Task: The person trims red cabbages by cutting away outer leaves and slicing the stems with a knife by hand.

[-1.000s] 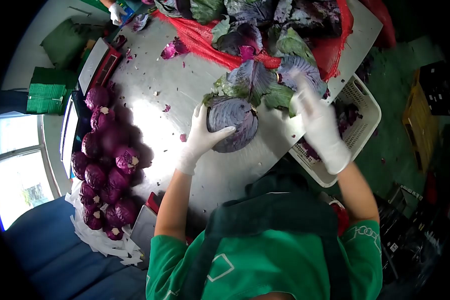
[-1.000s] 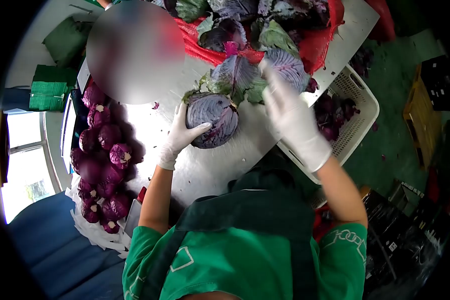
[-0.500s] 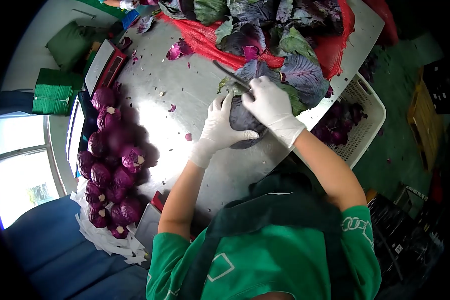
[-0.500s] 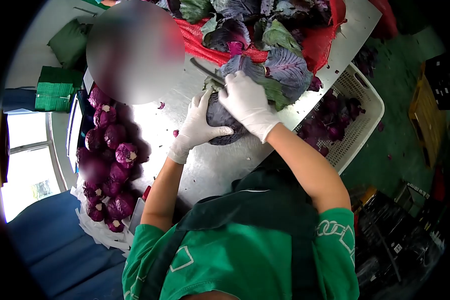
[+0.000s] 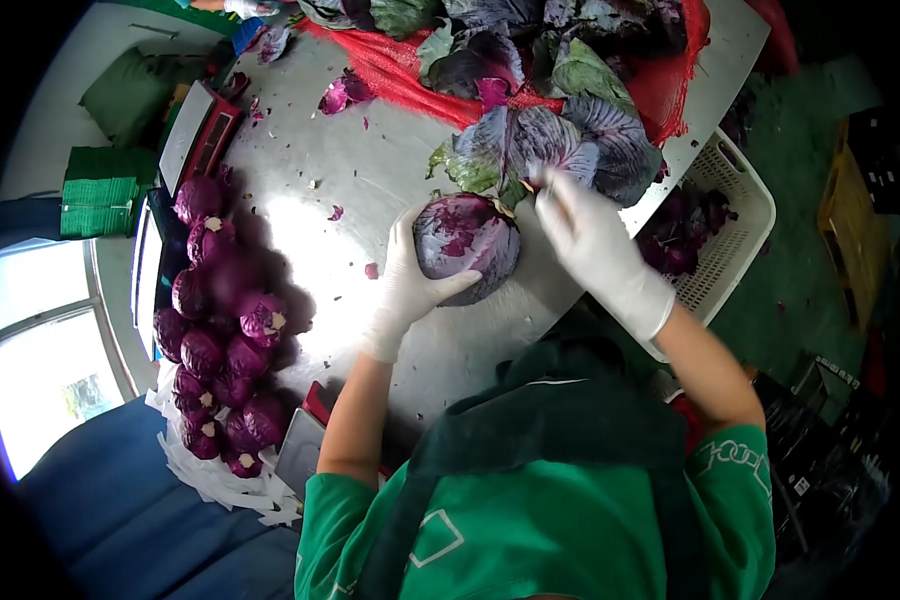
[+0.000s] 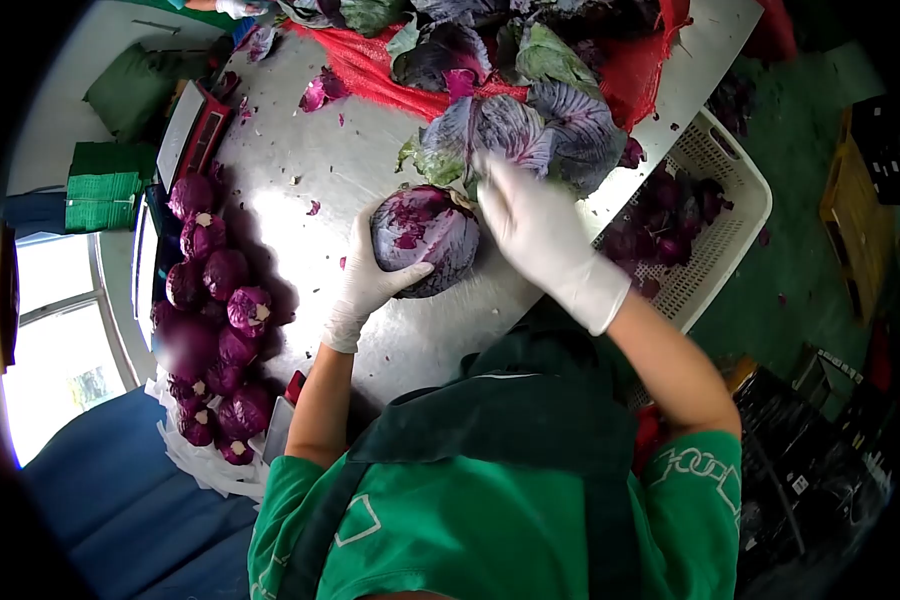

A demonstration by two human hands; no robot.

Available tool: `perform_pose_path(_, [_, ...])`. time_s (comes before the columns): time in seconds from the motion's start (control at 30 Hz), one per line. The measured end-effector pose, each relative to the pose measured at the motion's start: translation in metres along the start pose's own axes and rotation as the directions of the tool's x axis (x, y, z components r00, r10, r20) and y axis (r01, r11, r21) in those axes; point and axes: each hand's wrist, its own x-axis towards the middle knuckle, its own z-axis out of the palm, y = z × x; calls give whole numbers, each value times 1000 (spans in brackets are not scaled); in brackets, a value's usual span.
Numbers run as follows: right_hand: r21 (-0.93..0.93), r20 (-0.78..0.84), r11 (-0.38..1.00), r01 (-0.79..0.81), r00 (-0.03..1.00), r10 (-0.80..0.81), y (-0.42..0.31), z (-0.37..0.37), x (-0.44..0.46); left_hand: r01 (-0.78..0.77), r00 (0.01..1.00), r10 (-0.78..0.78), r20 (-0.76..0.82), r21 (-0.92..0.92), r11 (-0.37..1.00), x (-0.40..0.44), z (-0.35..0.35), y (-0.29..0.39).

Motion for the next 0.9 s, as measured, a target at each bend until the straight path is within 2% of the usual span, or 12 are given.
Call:
perform_pose_path(0.03, [-5,115,992,-123,986,123,4,11,-21,-1,1000,0,-9,-41,999,1,1,-2])
perform_pose_path(0.1, [-96,245,974,-206,943,224,10,21,-48,12,1000,-12,-11,-50,999,0,1,0])
perform_pose_path(0.17, [-40,291,971,-238,926,239,9,29,-59,68,998,-68,3,-57,996,1,-1,9])
perform_pose_path(0.23, [-17,321,973,-230,920,224,4,30,-58,76,997,-76,3,-66,995,-1,0,3])
perform_pose_path(0.3, [-137,331,985,-103,933,143,6,35,-58,80,997,-80,-1,-85,993,0,2,0])
perform_pose_path(0.43, [-220,415,968,-119,887,203,6,37,-57,94,995,-94,-35,0,996,-2,4,4])
perform_pose_path(0.5, [-227,443,967,-120,871,212,11,36,-55,27,997,-16,-72,144,989,-1,6,6])
perform_pose_path(0.67, [-245,503,964,-106,836,220,26,44,-50,75,995,-65,-71,154,985,6,3,10])
perform_pose_path(0.73, [-317,545,939,-134,785,296,29,49,-44,94,993,-82,-83,161,982,6,1,13])
perform_pose_path(0.77, [-326,541,939,-114,791,284,31,49,-36,97,992,-80,-96,177,979,11,2,16])
perform_pose_path(0.83, [-316,575,932,-178,745,337,31,42,-37,121,990,-104,-101,180,976,10,5,25])
perform_pose_path(0.9, [-312,618,939,-142,720,314,38,37,-29,100,992,-77,-96,258,961,15,4,28])
